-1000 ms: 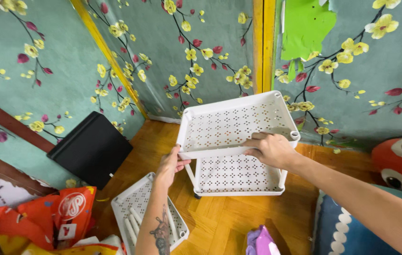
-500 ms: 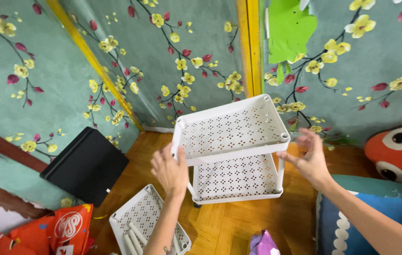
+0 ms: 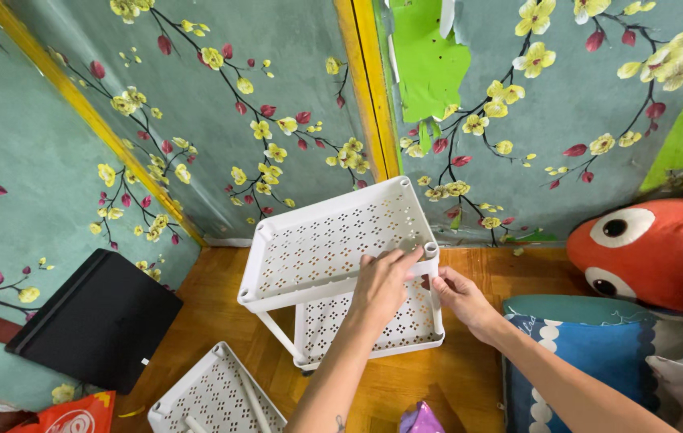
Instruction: The person assembles a white plastic storage rack on the floor. They insert vertical poles into the base tray, place a second tray on top, and then insert the remaining poles to complete the structure.
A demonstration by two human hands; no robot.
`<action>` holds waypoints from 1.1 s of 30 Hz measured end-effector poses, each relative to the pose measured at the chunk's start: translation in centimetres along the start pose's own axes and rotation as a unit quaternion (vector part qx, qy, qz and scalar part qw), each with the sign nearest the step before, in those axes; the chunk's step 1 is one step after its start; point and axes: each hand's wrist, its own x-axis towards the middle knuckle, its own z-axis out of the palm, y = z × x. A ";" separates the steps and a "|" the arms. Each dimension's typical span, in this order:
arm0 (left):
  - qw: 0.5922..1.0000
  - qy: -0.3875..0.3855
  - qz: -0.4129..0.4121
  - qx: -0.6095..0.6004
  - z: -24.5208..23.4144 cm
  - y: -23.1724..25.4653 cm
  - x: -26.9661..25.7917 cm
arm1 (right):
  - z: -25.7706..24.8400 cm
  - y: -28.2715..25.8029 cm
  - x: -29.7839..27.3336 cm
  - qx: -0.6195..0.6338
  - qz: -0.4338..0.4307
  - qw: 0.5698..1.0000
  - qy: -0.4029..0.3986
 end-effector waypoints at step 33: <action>0.822 0.001 -0.530 0.207 -10.2 -16.7 -8.4 | 3.9 -9.2 3.5 -0.082 0.113 0.990 -0.004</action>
